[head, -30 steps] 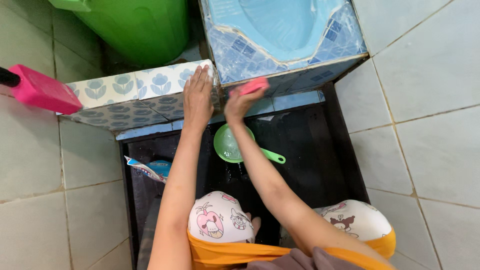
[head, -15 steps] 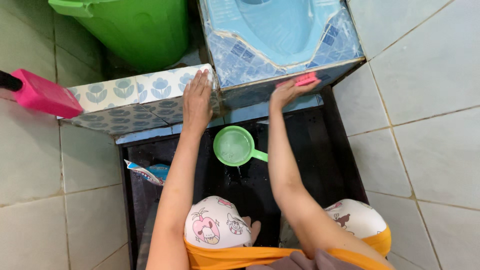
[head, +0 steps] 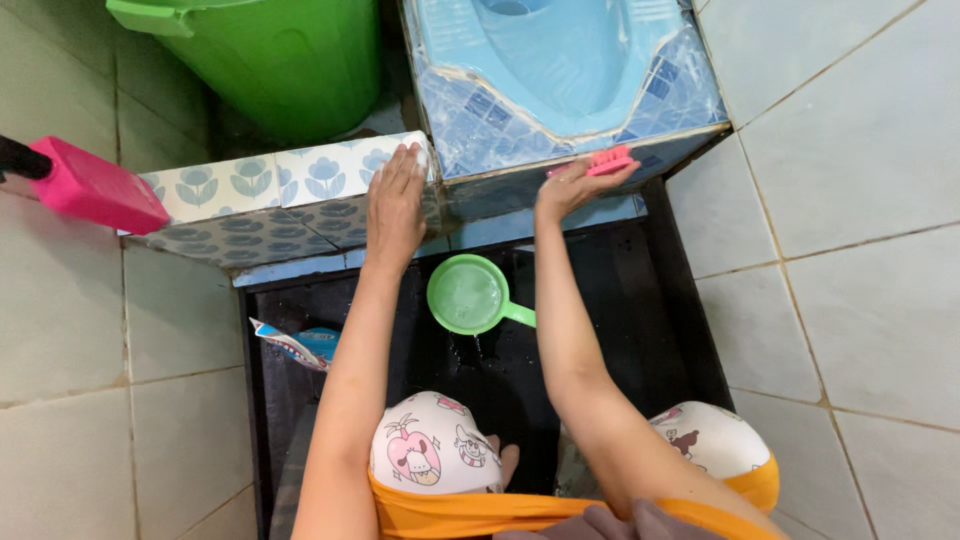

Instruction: The person cleans a squat toilet and the surrounding tiled area by hand using a small brush and a cleaning solution, rinsing the surfaces with water from a small green bucket.

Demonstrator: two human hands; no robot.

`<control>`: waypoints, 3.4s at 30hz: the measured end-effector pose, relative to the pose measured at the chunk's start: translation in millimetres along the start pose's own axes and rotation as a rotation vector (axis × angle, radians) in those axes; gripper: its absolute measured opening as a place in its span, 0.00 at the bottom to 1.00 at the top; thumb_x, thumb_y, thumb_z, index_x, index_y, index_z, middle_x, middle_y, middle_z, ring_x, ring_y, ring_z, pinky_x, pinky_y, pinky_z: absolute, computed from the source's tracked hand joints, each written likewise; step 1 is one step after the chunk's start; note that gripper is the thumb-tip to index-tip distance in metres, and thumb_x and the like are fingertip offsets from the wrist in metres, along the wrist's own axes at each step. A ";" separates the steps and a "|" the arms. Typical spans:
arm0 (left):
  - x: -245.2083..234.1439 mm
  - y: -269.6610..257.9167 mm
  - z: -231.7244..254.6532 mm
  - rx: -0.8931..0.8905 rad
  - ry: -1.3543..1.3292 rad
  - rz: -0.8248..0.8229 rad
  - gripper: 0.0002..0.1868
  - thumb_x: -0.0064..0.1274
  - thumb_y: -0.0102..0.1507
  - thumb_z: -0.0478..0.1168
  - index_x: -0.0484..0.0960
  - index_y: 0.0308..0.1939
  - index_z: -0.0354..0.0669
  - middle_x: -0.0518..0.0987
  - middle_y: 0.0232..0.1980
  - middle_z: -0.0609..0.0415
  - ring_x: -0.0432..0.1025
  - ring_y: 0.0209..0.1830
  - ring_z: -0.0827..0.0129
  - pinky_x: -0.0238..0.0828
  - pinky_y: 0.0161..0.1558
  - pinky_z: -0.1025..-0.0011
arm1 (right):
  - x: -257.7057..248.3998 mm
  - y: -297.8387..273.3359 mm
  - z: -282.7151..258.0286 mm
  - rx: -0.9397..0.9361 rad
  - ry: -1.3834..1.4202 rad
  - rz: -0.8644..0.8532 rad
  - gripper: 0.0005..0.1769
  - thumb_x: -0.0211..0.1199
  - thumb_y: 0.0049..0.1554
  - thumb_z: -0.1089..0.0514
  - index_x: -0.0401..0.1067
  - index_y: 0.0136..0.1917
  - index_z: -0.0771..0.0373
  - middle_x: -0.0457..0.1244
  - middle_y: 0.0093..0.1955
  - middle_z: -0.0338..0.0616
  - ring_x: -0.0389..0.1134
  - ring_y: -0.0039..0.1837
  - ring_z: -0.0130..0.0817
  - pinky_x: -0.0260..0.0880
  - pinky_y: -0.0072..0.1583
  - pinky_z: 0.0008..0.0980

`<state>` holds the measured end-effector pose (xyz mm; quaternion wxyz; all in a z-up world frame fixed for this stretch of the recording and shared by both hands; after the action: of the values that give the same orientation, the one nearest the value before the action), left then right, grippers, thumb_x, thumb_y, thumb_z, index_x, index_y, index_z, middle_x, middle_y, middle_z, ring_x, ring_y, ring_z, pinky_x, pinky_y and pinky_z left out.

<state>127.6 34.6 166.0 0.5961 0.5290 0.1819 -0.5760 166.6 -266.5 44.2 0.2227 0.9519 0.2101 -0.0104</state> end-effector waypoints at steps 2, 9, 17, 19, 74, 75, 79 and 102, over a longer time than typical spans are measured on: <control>1.6 0.5 -1.0 -0.002 0.007 -0.032 0.34 0.50 0.52 0.17 0.77 0.64 0.34 0.68 0.76 0.45 0.58 0.79 0.52 0.55 0.75 0.49 | -5.1 5.8 3.5 0.143 0.070 0.044 0.41 0.48 0.68 0.58 0.30 0.84 0.68 0.35 0.86 0.64 0.42 0.85 0.56 0.46 0.81 0.48; 1.6 3.0 -3.7 0.024 -0.019 0.015 0.28 0.51 0.58 0.20 0.78 0.64 0.33 0.69 0.75 0.44 0.59 0.79 0.53 0.55 0.74 0.48 | 53.5 -183.9 -74.8 -0.310 -0.028 -0.241 0.49 0.56 0.64 0.49 0.29 0.84 0.65 0.46 0.79 0.70 0.49 0.79 0.64 0.48 0.79 0.54; -3.8 2.4 -3.5 0.036 -0.075 -0.037 0.32 0.52 0.51 0.18 0.78 0.61 0.32 0.69 0.75 0.42 0.59 0.78 0.52 0.55 0.74 0.49 | 55.4 -196.0 0.3 0.484 0.200 -0.098 0.50 0.49 0.59 0.56 0.23 0.84 0.64 0.44 0.81 0.71 0.57 0.75 0.66 0.60 0.71 0.49; -8.1 2.0 -1.5 0.039 -0.070 -0.037 0.33 0.52 0.51 0.18 0.78 0.61 0.32 0.69 0.75 0.43 0.59 0.79 0.52 0.54 0.74 0.50 | 59.5 -196.6 4.1 0.734 0.331 -0.015 0.50 0.45 0.57 0.59 0.23 0.85 0.61 0.44 0.80 0.69 0.58 0.74 0.63 0.61 0.71 0.48; -18.1 2.5 -2.7 0.050 -0.131 -0.008 0.30 0.48 0.51 0.15 0.83 0.56 0.33 0.76 0.68 0.43 0.64 0.75 0.53 0.56 0.75 0.51 | 76.7 -169.8 75.4 1.402 0.550 0.037 0.45 0.48 0.62 0.67 0.30 0.84 0.49 0.51 0.78 0.52 0.66 0.62 0.33 0.74 0.57 0.32; -16.2 4.5 -1.7 0.056 -0.137 -0.005 0.30 0.48 0.51 0.15 0.83 0.56 0.33 0.76 0.68 0.43 0.64 0.75 0.53 0.56 0.75 0.51 | 79.3 -169.3 73.8 1.402 0.566 0.023 0.45 0.48 0.62 0.67 0.30 0.84 0.48 0.51 0.78 0.52 0.67 0.62 0.32 0.74 0.57 0.31; -10.1 4.1 -3.9 0.056 -0.111 0.018 0.27 0.50 0.52 0.17 0.83 0.55 0.33 0.75 0.69 0.43 0.64 0.75 0.53 0.56 0.74 0.51 | 87.0 -197.5 30.7 1.170 0.694 0.024 0.46 0.49 0.63 0.67 0.29 0.84 0.47 0.52 0.77 0.50 0.68 0.60 0.29 0.75 0.55 0.29; 15.9 38.9 39.0 0.256 0.153 -0.135 0.15 0.56 0.61 0.33 0.84 0.52 0.35 0.79 0.64 0.44 0.69 0.71 0.51 0.59 0.71 0.48 | 57.0 -139.0 5.0 0.735 0.416 0.005 0.50 0.49 0.60 0.67 0.22 0.83 0.51 0.38 0.83 0.61 0.53 0.73 0.55 0.56 0.69 0.48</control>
<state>150.7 -14.6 183.8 0.4683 0.6296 0.1868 -0.5912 162.7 -133.2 -25.1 -0.1787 0.9504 0.2304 0.1082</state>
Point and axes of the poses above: each hand's wrist, its own y-axis towards the middle knuckle, its own x-axis out of the palm, z = x × y, the point moved 8 cm from there along y, towards the middle knuckle
